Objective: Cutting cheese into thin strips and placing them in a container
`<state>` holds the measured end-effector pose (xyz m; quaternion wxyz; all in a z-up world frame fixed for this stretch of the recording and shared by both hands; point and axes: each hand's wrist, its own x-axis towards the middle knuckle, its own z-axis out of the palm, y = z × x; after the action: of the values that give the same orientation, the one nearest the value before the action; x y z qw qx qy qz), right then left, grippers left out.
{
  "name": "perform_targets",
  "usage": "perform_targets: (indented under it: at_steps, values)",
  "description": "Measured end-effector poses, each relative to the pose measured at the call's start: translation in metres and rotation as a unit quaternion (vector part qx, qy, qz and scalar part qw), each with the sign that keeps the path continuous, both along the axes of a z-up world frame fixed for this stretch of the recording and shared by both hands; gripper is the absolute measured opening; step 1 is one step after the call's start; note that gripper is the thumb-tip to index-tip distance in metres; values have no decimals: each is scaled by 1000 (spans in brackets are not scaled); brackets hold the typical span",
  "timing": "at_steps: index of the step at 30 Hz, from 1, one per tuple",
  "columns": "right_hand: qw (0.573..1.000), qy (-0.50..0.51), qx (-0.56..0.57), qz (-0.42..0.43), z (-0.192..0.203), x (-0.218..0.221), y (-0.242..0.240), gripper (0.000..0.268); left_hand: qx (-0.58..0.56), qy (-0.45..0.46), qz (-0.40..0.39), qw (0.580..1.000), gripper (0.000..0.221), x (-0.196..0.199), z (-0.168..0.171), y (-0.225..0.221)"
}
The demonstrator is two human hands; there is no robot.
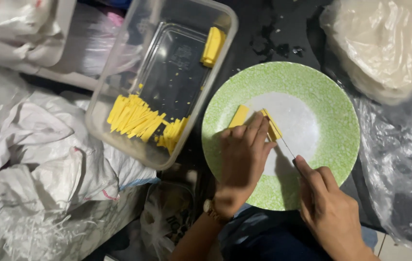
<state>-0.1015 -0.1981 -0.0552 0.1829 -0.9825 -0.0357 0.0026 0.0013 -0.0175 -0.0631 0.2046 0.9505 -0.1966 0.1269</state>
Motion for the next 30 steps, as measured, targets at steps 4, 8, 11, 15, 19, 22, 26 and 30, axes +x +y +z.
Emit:
perform_targets:
  at_steps: [4,8,11,15,19,22,26,30]
  values:
    - [999,38,10,-25,6,4,2,56,39,-49,5,998,65,0,-15,0]
    - [998,65,-3,-19,2,4,0,61,39,-66,1,997,60,1,-12,-1]
    - [997,76,-3,-18,1,3,0,63,73,-64,14,995,49,1,-7,-2]
    - [997,78,-8,-17,3,4,0,61,76,-46,15,996,43,0,-6,-2]
    - [997,75,-14,-15,5,6,1,61,86,-47,19,995,42,1,-5,-3]
    - [995,97,-8,-16,10,8,1,63,103,-50,14,993,43,2,-3,-3]
    - [997,76,5,0,20,13,-2,60,105,-72,15,992,40,2,-2,-4]
    - [995,82,52,9,36,23,-8,63,99,-55,14,993,47,1,-7,-3]
